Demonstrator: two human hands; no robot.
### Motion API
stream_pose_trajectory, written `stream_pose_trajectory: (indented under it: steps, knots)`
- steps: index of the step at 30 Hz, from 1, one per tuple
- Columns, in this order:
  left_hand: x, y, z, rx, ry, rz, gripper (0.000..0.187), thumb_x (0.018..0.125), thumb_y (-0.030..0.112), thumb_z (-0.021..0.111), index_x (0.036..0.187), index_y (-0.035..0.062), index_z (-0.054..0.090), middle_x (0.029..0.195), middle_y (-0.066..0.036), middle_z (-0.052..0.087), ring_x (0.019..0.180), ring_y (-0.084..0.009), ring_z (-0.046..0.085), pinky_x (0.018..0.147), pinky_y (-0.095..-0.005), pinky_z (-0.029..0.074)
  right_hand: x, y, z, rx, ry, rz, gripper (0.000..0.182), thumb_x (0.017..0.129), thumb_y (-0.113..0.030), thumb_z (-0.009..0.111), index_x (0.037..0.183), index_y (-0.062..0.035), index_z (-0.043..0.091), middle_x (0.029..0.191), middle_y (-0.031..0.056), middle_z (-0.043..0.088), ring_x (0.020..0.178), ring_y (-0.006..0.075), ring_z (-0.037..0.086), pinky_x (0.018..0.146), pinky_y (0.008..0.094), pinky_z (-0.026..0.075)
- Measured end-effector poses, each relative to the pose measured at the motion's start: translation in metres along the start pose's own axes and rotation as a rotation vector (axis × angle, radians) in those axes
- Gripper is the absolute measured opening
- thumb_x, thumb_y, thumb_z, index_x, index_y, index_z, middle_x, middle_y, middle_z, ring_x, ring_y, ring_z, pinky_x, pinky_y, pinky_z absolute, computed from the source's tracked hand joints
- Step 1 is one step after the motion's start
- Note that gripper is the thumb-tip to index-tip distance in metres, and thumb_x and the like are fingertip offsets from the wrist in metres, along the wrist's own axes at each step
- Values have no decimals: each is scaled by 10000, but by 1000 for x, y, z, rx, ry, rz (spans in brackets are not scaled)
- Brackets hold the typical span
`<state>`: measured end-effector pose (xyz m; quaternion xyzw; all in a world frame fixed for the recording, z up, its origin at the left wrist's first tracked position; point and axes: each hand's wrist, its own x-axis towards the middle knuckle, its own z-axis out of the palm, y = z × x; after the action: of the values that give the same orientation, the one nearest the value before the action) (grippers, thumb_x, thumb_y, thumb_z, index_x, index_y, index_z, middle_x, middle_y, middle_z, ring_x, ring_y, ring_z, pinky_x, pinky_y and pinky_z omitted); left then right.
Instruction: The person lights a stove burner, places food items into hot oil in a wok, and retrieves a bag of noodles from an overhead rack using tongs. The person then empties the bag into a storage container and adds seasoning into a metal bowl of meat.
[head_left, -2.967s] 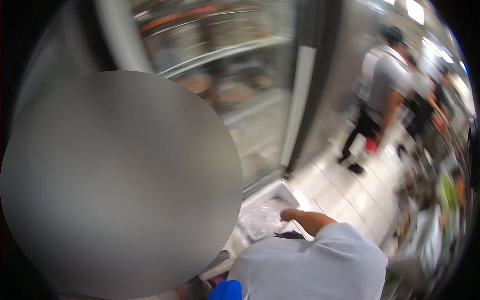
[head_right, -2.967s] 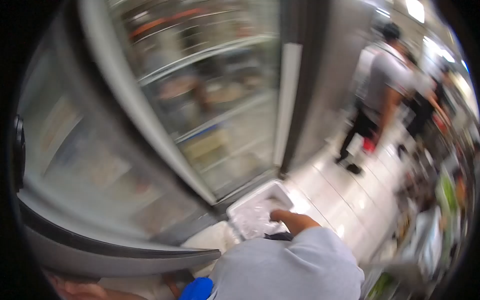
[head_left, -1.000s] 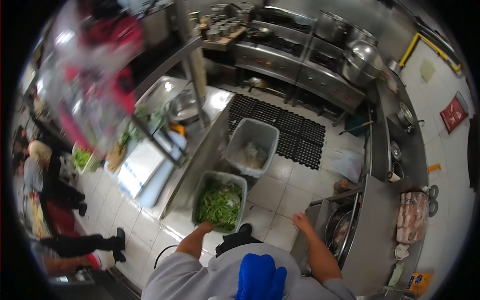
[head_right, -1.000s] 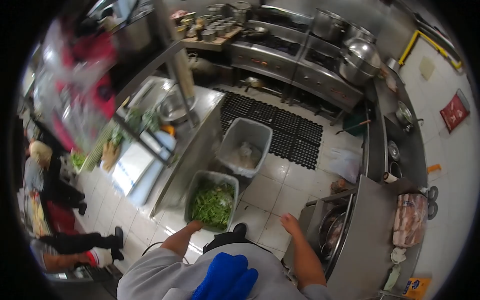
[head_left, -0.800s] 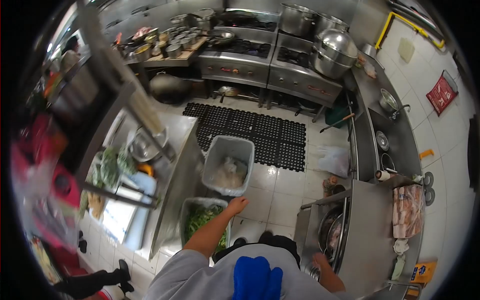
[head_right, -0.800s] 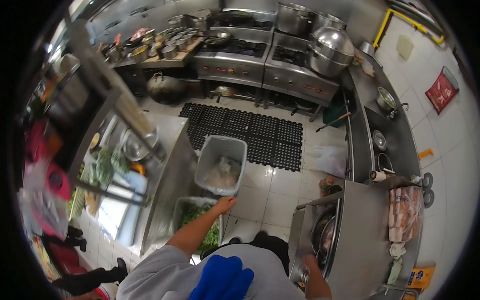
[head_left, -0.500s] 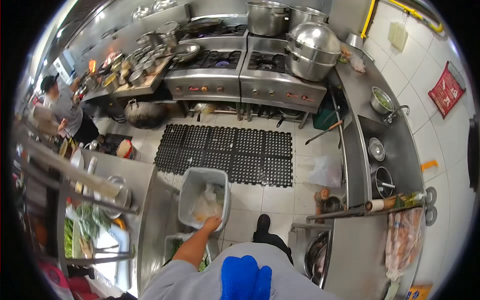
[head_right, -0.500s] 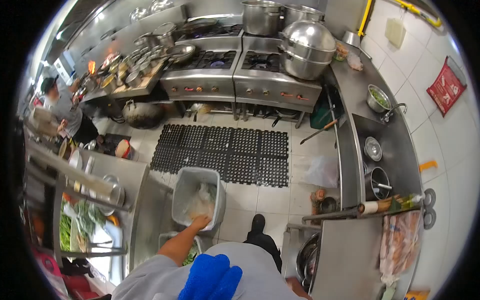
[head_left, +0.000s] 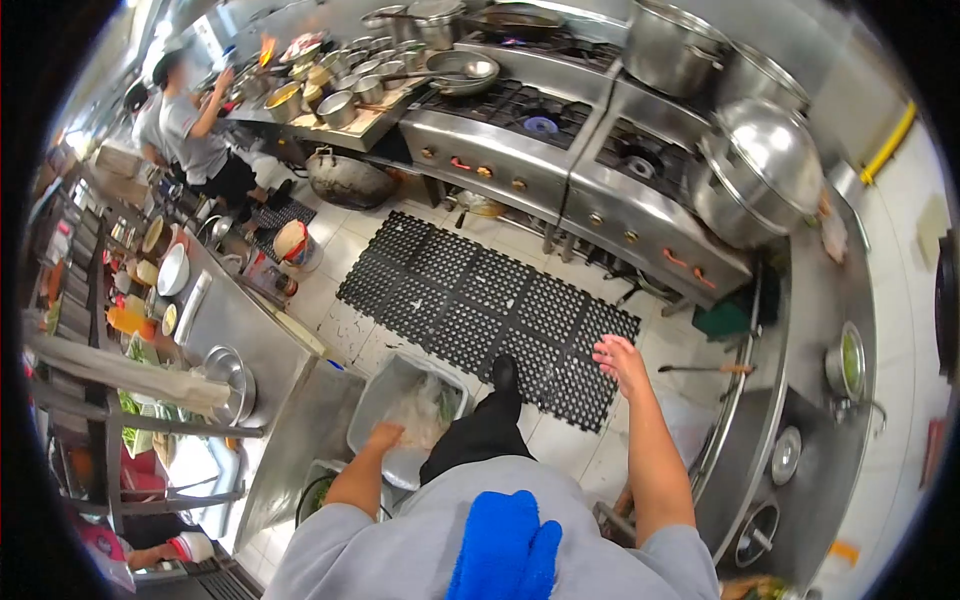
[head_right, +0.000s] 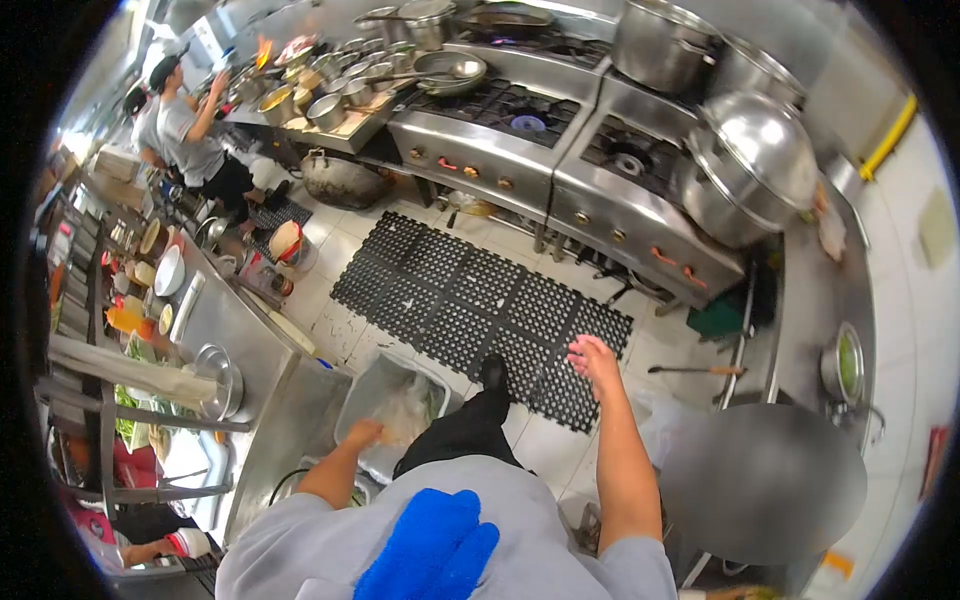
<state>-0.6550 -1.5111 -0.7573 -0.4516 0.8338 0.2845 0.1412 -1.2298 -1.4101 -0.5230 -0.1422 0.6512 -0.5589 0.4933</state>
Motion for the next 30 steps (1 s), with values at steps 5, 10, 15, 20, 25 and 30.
stream_pose_trajectory:
  steps: [5,10,15,20,25,30]
  knots:
    - [110,14,-43,-206,-234,-270,209,805,185,507,957,86,609,931,-169,610,906,-318,583,758,-451,459,101,1,43,19,-177,255,327,882,-236,491,1148,-47,473,1018,120,606,838,205,607,678,307,484]
    - [243,21,-130,-163,279,23,405,857,395,425,855,25,588,852,-212,611,879,-386,565,773,-470,427,194,16,52,-44,-153,592,273,871,-226,501,1079,-48,508,930,106,623,796,199,611,636,303,488]
    - [294,107,-327,-900,295,-288,349,828,327,499,914,15,628,793,-127,636,740,-240,609,679,-344,462,287,-38,115,-123,-85,486,148,825,-249,576,847,-102,570,741,12,598,649,129,578,586,271,470]
    - [314,93,-358,-905,371,-378,271,850,235,522,949,-1,611,823,-68,632,692,-140,577,648,-260,454,381,-82,199,-343,-292,451,181,824,-265,573,886,-95,579,757,12,597,678,119,580,608,258,462]
    - [287,25,-303,-813,218,-632,409,821,358,482,904,-19,616,807,-167,628,743,-288,593,706,-369,447,465,-108,281,-396,-388,410,195,851,-253,534,885,-69,586,757,24,607,642,112,573,571,245,461]
    - [231,-33,-288,-415,218,-714,367,830,337,468,848,3,618,902,-228,611,901,-360,577,749,-428,446,587,-80,352,-317,-493,444,197,863,-243,511,878,-61,584,681,29,606,558,123,565,483,252,449]
